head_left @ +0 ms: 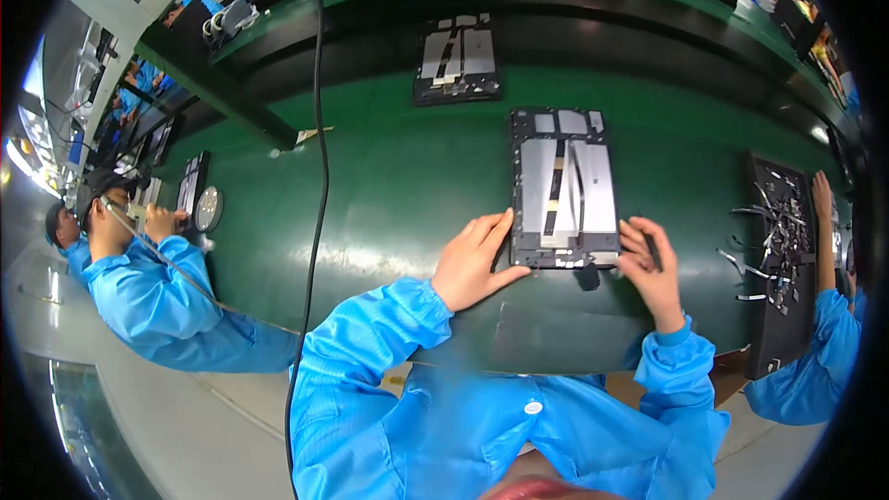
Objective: The person assembles tablet screens by connecting internal components and flex cables to a chassis, using tweezers and a pry tool.
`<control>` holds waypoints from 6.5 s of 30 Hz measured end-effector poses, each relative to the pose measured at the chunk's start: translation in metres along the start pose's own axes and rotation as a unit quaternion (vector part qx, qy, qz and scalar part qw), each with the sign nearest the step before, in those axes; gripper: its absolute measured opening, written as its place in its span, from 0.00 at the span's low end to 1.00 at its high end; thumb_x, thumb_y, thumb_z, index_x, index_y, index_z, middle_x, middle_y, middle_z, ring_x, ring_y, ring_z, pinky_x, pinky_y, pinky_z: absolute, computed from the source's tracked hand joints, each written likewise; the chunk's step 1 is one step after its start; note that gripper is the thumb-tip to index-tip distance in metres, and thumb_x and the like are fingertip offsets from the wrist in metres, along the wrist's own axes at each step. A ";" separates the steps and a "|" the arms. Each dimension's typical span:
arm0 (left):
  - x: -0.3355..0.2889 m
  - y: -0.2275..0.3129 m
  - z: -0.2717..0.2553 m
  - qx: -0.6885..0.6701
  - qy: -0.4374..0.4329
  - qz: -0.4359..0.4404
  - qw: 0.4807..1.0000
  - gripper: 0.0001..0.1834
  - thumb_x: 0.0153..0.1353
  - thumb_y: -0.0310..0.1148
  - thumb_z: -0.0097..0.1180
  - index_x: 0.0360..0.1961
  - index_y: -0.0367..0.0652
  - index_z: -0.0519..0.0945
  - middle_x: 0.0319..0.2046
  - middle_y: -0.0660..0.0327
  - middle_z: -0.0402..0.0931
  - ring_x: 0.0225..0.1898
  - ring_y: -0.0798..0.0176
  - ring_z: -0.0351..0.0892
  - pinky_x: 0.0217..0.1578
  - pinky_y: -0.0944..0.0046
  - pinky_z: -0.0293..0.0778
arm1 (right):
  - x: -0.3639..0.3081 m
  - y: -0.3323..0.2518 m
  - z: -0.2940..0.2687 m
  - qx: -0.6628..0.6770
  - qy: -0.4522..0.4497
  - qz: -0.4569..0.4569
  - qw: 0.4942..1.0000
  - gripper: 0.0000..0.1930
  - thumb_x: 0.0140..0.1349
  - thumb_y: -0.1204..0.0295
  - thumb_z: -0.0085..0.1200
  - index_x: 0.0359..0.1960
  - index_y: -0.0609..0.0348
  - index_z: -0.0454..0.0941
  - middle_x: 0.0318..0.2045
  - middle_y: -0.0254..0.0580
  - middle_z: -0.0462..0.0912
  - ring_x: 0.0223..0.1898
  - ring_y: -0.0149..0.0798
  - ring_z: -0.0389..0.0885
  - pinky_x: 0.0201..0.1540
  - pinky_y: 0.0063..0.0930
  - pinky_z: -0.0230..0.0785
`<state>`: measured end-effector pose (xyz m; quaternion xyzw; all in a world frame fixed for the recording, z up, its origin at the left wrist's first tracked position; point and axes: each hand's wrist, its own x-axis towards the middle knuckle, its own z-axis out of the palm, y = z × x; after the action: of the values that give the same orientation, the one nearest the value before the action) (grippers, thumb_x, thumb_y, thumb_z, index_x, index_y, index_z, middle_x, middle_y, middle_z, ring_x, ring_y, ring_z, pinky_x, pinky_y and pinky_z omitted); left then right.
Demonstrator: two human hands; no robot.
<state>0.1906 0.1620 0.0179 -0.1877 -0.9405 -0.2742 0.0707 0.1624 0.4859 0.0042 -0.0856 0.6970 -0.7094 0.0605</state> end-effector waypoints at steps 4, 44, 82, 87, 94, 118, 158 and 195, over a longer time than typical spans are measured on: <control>0.000 -0.003 -0.011 -0.026 0.029 0.025 0.999 0.46 0.54 0.49 0.71 0.69 0.37 0.67 0.58 0.51 0.73 0.56 0.46 0.75 0.54 0.53 0.75 | 0.010 -0.026 -0.005 -0.024 0.080 -0.042 0.996 0.27 0.65 0.83 0.57 0.65 0.60 0.67 0.60 0.52 0.78 0.59 0.39 0.79 0.61 0.32 0.72; 0.017 0.004 -0.009 -0.298 0.015 -0.069 0.952 0.15 0.54 0.24 0.71 0.45 0.42 0.85 0.41 0.61 0.82 0.31 0.66 0.79 0.32 0.67 0.77 | 0.030 -0.031 0.100 -0.180 -0.096 -0.105 0.973 0.17 0.61 0.81 0.62 0.52 0.62 0.79 0.35 0.40 0.86 0.41 0.38 0.84 0.48 0.31 0.73; 0.019 0.005 -0.016 -0.045 0.024 0.055 0.997 0.12 0.47 0.26 0.73 0.35 0.50 0.88 0.29 0.67 0.77 0.32 0.62 0.76 0.30 0.62 0.74 | 0.038 -0.027 0.103 -0.257 -0.086 -0.132 0.953 0.23 0.57 0.83 0.63 0.55 0.55 0.79 0.33 0.36 0.85 0.38 0.40 0.81 0.42 0.34 0.72; 0.010 -0.006 -0.021 0.046 0.023 0.170 0.984 0.22 0.44 0.26 0.68 0.44 0.55 0.89 0.40 0.68 0.80 0.38 0.61 0.78 0.33 0.62 0.75 | 0.038 -0.029 0.103 -0.262 -0.082 -0.140 0.951 0.23 0.57 0.84 0.63 0.55 0.55 0.79 0.33 0.36 0.85 0.38 0.40 0.81 0.43 0.34 0.73; 0.011 -0.008 -0.024 0.093 0.012 0.195 0.976 0.25 0.46 0.29 0.62 0.49 0.57 0.87 0.46 0.68 0.80 0.42 0.62 0.78 0.36 0.63 0.74 | 0.042 -0.027 0.098 -0.233 -0.098 -0.128 0.959 0.23 0.55 0.84 0.64 0.54 0.56 0.80 0.33 0.35 0.85 0.38 0.40 0.82 0.44 0.35 0.73; 0.017 0.000 -0.022 -0.026 -0.039 0.113 0.992 0.24 0.47 0.25 0.71 0.49 0.50 0.84 0.45 0.61 0.77 0.44 0.53 0.78 0.42 0.55 0.75 | 0.006 -0.040 0.079 0.002 -0.128 0.101 0.987 0.17 0.71 0.75 0.52 0.59 0.63 0.76 0.42 0.41 0.85 0.39 0.29 0.83 0.41 0.24 0.76; 0.003 -0.009 -0.018 0.033 0.012 0.188 0.982 0.22 0.48 0.31 0.59 0.48 0.48 0.86 0.49 0.66 0.81 0.49 0.62 0.80 0.42 0.62 0.76 | 0.006 -0.020 0.085 -0.180 -0.142 -0.116 0.967 0.11 0.70 0.76 0.56 0.51 0.63 0.82 0.44 0.46 0.86 0.33 0.35 0.88 0.36 0.25 0.82; -0.033 -0.003 -0.007 -0.039 -0.198 0.287 0.936 0.25 0.60 0.52 0.64 0.58 0.61 0.80 0.63 0.58 0.73 0.68 0.54 0.69 0.64 0.47 0.69 | -0.029 -0.030 0.086 -0.176 -0.115 0.088 0.974 0.09 0.63 0.75 0.65 0.39 0.64 0.77 0.28 0.37 0.82 0.25 0.25 0.80 0.26 0.20 0.69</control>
<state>0.2204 0.1456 0.0146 -0.5028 -0.8302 -0.2356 -0.0485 0.2089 0.4086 0.0339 -0.1146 0.8041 -0.5527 0.1866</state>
